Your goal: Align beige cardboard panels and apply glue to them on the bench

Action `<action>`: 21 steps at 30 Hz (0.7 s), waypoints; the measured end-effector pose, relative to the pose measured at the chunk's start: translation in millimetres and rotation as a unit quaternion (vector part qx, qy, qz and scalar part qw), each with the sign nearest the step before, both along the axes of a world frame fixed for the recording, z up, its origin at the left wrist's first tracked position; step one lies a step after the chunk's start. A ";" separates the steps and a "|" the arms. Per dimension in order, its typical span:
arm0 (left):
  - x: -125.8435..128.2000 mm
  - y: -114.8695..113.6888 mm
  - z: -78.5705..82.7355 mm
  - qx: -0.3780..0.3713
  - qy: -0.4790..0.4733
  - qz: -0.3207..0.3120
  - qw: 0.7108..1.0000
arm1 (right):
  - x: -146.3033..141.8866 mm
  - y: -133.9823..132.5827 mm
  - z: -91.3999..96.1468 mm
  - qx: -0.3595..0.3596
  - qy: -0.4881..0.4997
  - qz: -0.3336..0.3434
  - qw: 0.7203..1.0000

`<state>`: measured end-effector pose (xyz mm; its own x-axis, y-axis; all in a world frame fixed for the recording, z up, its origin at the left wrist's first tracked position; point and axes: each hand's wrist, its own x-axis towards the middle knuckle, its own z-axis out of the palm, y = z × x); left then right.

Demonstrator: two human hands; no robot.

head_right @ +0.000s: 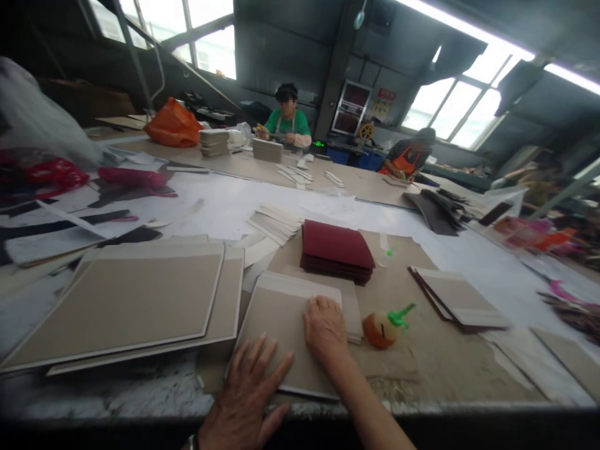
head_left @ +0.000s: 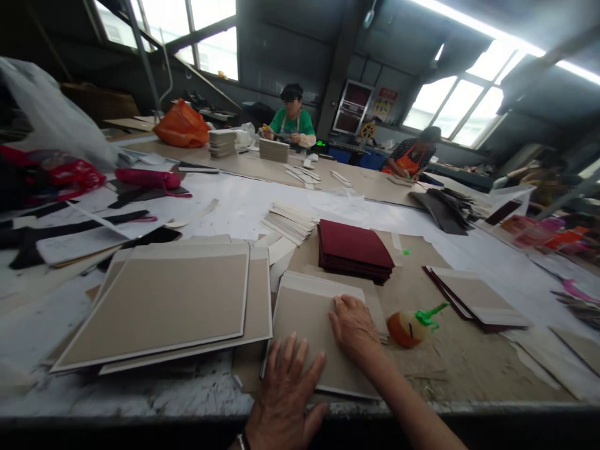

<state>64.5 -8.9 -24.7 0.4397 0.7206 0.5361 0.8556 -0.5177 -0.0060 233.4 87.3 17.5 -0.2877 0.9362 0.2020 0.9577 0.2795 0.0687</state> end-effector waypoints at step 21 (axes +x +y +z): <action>-30.1 -18.9 -39.3 -0.023 -0.147 0.143 0.979 | 49.7 -73.5 8.3 -0.067 0.135 -0.152 0.977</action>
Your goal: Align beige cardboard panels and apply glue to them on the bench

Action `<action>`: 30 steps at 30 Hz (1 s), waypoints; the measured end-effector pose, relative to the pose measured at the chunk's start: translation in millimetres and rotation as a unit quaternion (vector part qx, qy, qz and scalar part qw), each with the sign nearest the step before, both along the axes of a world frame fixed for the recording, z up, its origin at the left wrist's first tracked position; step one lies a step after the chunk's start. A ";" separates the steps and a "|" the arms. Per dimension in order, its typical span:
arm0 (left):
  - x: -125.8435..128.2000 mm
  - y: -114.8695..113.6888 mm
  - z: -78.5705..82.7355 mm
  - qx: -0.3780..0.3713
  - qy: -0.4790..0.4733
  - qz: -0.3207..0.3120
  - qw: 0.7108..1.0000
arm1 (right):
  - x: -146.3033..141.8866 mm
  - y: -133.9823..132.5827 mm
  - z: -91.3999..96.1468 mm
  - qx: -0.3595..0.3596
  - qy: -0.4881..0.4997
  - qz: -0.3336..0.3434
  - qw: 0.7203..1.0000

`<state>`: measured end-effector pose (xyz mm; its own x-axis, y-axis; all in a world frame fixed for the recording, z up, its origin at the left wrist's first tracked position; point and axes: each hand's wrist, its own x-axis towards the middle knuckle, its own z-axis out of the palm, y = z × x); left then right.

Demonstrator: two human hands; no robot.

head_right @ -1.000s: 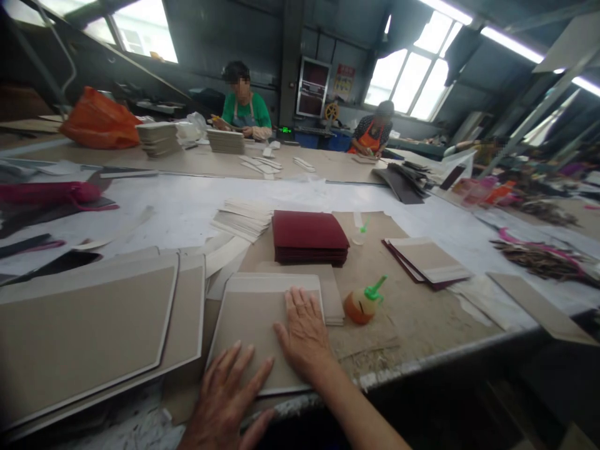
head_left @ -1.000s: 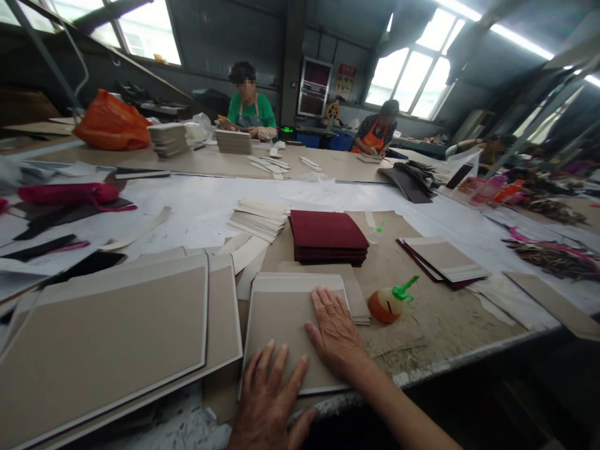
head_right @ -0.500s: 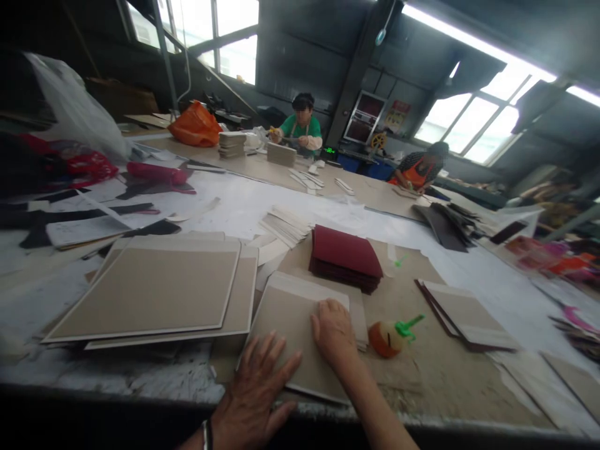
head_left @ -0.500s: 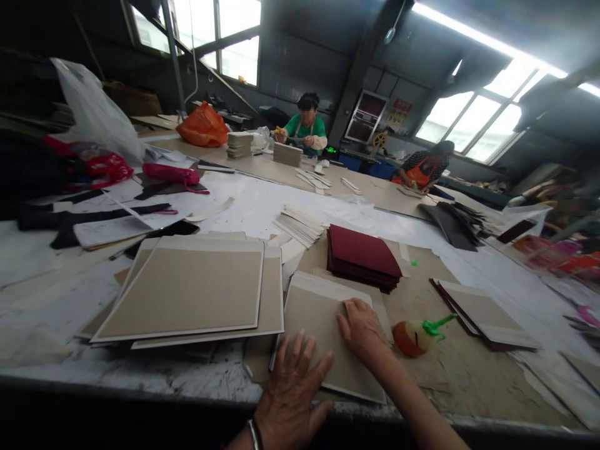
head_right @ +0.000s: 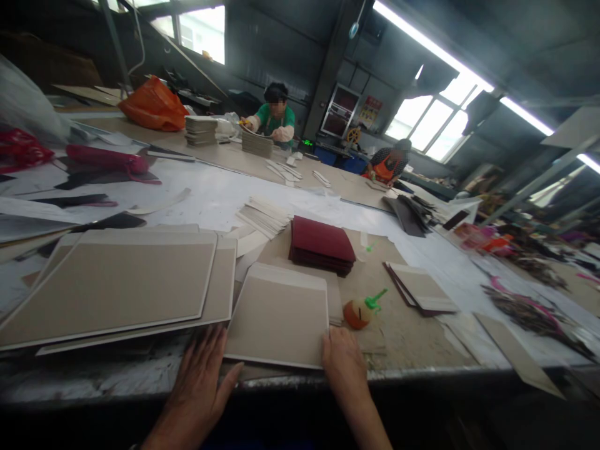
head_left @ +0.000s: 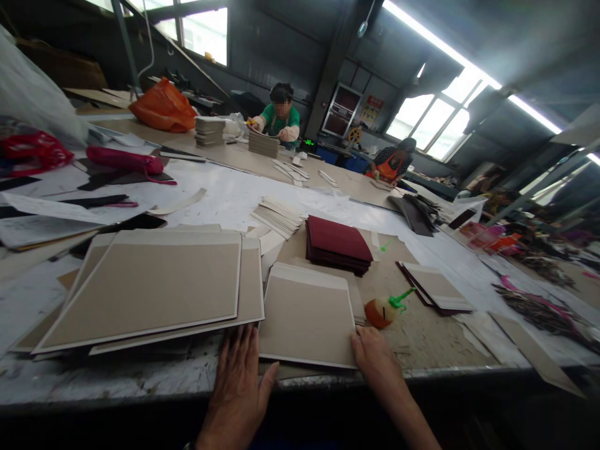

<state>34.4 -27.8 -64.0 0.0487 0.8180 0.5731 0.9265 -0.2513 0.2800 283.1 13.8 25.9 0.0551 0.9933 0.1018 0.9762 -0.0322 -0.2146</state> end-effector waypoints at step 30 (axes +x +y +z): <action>-10.5 -12.2 112.2 -0.336 -0.724 -0.132 0.587 | -18.4 -27.0 39.7 -0.081 0.640 -0.161 0.747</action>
<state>23.9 -39.9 48.1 0.0852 0.9567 -0.2785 -0.4532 0.2861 0.8442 264.7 -13.2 65.6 0.2417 0.9014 -0.3592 -0.0898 -0.3478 -0.9333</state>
